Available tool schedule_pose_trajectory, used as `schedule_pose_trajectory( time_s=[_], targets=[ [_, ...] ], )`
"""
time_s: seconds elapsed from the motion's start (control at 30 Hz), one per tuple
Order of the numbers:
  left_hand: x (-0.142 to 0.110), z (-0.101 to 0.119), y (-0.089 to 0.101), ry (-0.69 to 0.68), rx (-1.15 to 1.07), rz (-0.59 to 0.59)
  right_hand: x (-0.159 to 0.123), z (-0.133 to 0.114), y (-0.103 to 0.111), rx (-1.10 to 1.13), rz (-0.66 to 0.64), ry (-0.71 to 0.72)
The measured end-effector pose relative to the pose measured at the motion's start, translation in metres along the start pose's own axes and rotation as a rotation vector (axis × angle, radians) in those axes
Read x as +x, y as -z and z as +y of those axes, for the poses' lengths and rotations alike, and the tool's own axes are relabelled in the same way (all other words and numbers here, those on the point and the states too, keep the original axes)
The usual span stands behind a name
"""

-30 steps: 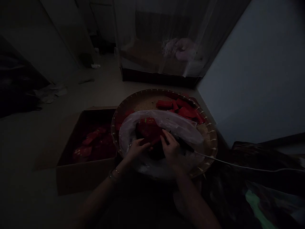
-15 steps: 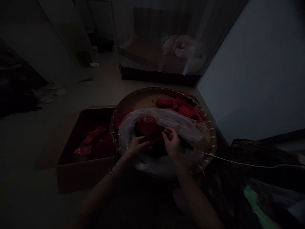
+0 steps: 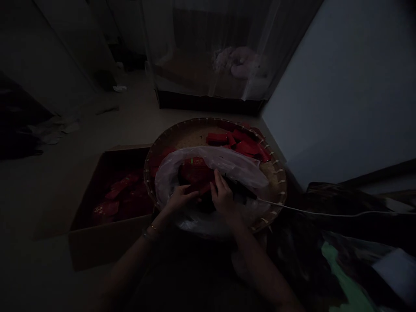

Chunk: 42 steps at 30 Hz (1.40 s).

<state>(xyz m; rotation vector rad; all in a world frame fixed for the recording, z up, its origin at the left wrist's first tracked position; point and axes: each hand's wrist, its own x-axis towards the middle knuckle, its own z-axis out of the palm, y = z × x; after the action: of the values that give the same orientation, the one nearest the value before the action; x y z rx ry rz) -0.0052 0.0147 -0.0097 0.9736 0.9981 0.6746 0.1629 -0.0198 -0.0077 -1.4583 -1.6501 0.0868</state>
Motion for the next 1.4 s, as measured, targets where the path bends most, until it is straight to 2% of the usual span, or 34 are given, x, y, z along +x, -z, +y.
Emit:
schedule_pose_trajectory(
  time_s=[0.27, 0.43, 0.63, 0.77, 0.93, 1.13, 1.33, 1.4],
  targets=[
    [-0.006, 0.006, -0.005, 0.016, -0.046, 0.023, 0.000, -0.009, 0.011, 0.083, 0.016, 0.017],
    [-0.007, 0.007, -0.005, 0.005, 0.034, 0.027, 0.003, -0.015, 0.018, 0.094, 0.111, 0.017],
    [-0.010, 0.011, -0.005, -0.034, 0.187, -0.073, 0.005, -0.015, 0.017, 0.118, 0.224, -0.038],
    [-0.009, 0.011, -0.005, -0.038, 0.204, -0.100, 0.003, -0.017, 0.016, 0.121, 0.198, -0.041],
    [-0.008, 0.009, -0.006, -0.043, 0.164, -0.041, -0.003, -0.018, 0.013, 0.058, 0.081, -0.009],
    [-0.010, 0.012, -0.007, -0.042, 0.112, 0.015, -0.008, -0.015, 0.012, -0.030, 0.019, 0.028],
    [-0.010, 0.013, -0.005, -0.049, 0.151, 0.006, -0.009, -0.013, 0.015, 0.029, 0.032, 0.046],
    [-0.009, 0.010, -0.005, -0.061, 0.138, -0.005, -0.008, -0.010, 0.015, 0.076, 0.058, 0.000]
  ],
)
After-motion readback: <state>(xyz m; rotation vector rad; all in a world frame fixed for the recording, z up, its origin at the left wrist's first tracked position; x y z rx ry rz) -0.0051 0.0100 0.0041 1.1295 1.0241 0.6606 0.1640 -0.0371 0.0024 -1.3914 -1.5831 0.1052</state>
